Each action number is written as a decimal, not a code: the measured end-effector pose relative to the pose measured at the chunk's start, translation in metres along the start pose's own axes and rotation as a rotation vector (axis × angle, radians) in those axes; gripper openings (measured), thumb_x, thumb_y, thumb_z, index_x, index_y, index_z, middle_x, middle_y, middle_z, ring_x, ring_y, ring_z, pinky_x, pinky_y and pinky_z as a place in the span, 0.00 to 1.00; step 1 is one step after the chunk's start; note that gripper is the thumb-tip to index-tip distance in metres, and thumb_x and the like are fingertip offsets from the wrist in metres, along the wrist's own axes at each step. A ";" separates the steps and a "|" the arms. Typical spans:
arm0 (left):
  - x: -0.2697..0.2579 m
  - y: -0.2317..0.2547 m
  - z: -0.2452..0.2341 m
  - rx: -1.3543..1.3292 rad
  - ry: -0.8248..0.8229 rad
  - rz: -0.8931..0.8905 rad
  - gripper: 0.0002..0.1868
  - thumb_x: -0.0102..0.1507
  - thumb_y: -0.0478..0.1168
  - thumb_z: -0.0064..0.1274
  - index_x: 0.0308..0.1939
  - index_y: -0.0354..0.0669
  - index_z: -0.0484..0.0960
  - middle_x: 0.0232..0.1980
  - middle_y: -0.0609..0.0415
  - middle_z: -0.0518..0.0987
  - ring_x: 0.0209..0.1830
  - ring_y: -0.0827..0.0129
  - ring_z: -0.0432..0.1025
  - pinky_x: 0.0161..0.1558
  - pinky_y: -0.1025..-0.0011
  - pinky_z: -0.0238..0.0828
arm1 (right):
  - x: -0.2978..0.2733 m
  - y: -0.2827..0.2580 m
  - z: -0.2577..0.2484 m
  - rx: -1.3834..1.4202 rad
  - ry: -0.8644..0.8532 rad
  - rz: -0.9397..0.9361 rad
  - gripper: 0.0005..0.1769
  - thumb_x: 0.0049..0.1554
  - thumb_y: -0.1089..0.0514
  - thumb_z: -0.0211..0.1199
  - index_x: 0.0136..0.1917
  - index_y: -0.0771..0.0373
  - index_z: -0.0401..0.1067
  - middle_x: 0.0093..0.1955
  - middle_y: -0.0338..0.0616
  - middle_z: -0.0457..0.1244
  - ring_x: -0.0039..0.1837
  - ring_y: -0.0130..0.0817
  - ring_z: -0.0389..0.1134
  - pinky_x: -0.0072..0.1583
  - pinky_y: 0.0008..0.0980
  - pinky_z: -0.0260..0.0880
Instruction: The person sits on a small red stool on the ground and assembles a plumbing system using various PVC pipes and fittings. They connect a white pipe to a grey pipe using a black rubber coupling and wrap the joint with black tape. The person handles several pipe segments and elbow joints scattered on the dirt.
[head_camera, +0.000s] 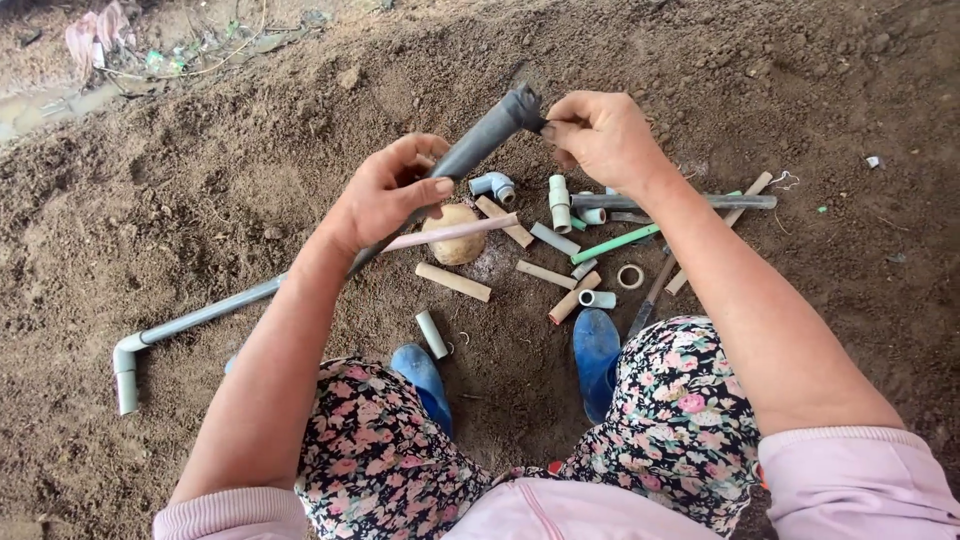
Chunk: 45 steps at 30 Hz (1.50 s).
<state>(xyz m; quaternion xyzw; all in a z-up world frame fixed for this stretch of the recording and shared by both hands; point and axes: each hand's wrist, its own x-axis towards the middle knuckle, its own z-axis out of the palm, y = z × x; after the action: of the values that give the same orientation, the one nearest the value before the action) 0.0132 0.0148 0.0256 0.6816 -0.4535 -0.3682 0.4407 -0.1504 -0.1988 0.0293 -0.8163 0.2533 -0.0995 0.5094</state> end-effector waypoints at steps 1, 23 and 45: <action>0.001 -0.004 -0.002 -0.087 -0.070 0.030 0.17 0.59 0.42 0.50 0.51 0.46 0.71 0.38 0.57 0.75 0.28 0.75 0.73 0.36 0.77 0.76 | 0.000 0.002 -0.001 -0.122 0.012 -0.071 0.06 0.57 0.69 0.57 0.43 0.61 0.72 0.34 0.40 0.64 0.34 0.25 0.63 0.38 0.16 0.69; -0.007 0.033 0.008 0.344 -0.206 -0.293 0.15 0.61 0.42 0.49 0.52 0.55 0.73 0.38 0.57 0.77 0.25 0.74 0.66 0.29 0.75 0.67 | 0.005 0.013 -0.008 0.039 0.238 -0.028 0.11 0.61 0.70 0.54 0.37 0.64 0.71 0.34 0.44 0.66 0.30 0.23 0.68 0.31 0.11 0.71; -0.012 0.033 0.009 0.255 -0.318 -0.337 0.13 0.59 0.41 0.51 0.48 0.56 0.75 0.39 0.58 0.79 0.31 0.74 0.71 0.39 0.71 0.72 | -0.009 -0.023 -0.012 0.414 0.109 0.341 0.07 0.56 0.75 0.54 0.40 0.68 0.69 0.35 0.49 0.65 0.34 0.33 0.68 0.38 0.26 0.76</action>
<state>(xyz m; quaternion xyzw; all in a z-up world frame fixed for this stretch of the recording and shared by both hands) -0.0087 0.0173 0.0540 0.7311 -0.4400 -0.4787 0.2068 -0.1561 -0.1957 0.0557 -0.6340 0.3884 -0.1059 0.6603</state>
